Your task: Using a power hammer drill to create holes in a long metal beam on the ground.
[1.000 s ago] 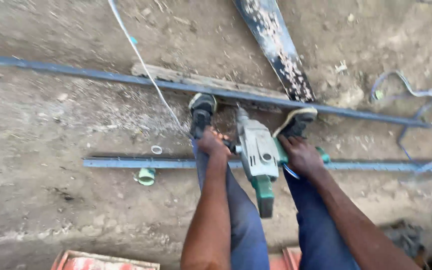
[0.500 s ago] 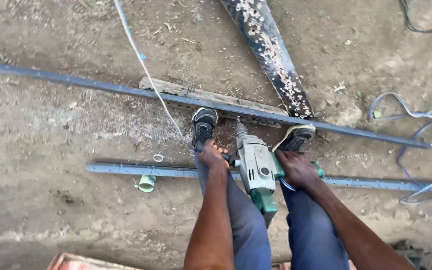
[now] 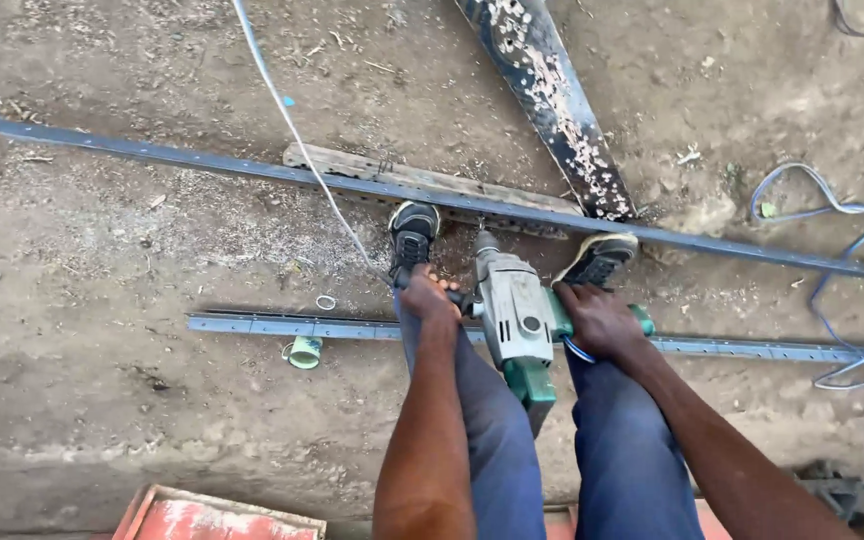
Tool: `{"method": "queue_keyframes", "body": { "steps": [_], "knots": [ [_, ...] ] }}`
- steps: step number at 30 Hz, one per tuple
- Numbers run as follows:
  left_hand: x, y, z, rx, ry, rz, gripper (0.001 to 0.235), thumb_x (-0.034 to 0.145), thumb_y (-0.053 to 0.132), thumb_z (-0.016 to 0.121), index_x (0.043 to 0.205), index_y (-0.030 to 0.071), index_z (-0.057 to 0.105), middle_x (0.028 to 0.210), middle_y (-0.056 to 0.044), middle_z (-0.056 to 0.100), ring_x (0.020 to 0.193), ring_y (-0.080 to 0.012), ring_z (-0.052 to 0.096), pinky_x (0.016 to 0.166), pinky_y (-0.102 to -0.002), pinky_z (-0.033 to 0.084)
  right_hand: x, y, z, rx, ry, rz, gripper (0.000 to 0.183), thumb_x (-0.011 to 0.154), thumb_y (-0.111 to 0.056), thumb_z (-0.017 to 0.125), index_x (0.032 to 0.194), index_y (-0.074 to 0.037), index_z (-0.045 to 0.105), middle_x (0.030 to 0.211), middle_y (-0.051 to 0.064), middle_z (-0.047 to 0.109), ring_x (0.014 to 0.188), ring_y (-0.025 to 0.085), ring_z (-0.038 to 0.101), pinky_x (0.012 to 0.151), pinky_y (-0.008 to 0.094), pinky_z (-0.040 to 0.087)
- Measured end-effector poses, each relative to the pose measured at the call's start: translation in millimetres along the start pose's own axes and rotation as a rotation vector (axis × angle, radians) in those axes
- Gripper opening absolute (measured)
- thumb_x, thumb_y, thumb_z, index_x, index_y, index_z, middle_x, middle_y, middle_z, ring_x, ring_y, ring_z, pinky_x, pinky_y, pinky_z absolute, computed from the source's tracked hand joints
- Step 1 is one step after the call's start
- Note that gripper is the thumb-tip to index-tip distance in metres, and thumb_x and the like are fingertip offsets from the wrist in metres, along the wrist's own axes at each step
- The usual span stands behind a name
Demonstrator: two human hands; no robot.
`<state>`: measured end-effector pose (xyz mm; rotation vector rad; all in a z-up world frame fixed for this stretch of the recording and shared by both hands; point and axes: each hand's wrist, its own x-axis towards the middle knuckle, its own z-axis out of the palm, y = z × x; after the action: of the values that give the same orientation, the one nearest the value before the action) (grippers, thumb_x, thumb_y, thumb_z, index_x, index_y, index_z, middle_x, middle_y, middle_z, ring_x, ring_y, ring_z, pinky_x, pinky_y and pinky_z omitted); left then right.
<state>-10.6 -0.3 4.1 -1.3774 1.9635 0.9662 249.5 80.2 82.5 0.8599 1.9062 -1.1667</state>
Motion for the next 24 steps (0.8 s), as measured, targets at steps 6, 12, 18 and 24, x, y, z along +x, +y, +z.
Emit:
{"method": "queue_keyframes", "body": {
  "steps": [6,12,18,24],
  "knots": [
    [-22,18,-1,-0.016,-0.013,-0.017,0.012,0.076,0.001,0.066,0.076,0.006,0.055,0.064,-0.003,0.042,0.044,-0.0186,0.045,0.033,-0.038,0.035,3,13,18,0.073,0.014,-0.043,0.079,0.073,-0.037,0.064,0.144,-0.006,0.047,0.109,0.022,0.069,0.107,0.046,0.069,0.081,0.058,0.059],
    [15,-6,-1,-0.071,-0.066,-0.051,0.008,0.080,0.003,0.067,0.077,0.003,0.059,0.065,-0.004,0.043,0.046,-0.0214,0.046,0.039,-0.039,0.037,4,17,16,0.083,0.034,-0.075,0.080,0.072,-0.033,0.065,0.144,-0.005,0.045,0.109,0.025,0.068,0.106,0.049,0.068,0.081,0.061,0.058],
    [9,9,-4,-0.011,-0.023,-0.036,0.011,0.081,0.007,0.066,0.080,0.006,0.056,0.069,-0.003,0.043,0.049,-0.0208,0.047,0.041,-0.039,0.037,-1,17,3,0.027,-0.002,-0.046,0.076,0.076,-0.033,0.062,0.145,-0.007,0.045,0.114,0.024,0.069,0.107,0.048,0.069,0.087,0.059,0.059],
    [45,-23,1,0.091,-0.004,-0.073,0.014,0.089,0.018,0.066,0.090,0.006,0.058,0.079,-0.005,0.048,0.056,-0.0254,0.051,0.046,-0.045,0.040,1,27,18,0.108,-0.027,-0.088,0.075,0.078,-0.023,0.052,0.149,-0.001,0.038,0.115,0.032,0.066,0.107,0.054,0.068,0.089,0.063,0.056]
  ]
}}
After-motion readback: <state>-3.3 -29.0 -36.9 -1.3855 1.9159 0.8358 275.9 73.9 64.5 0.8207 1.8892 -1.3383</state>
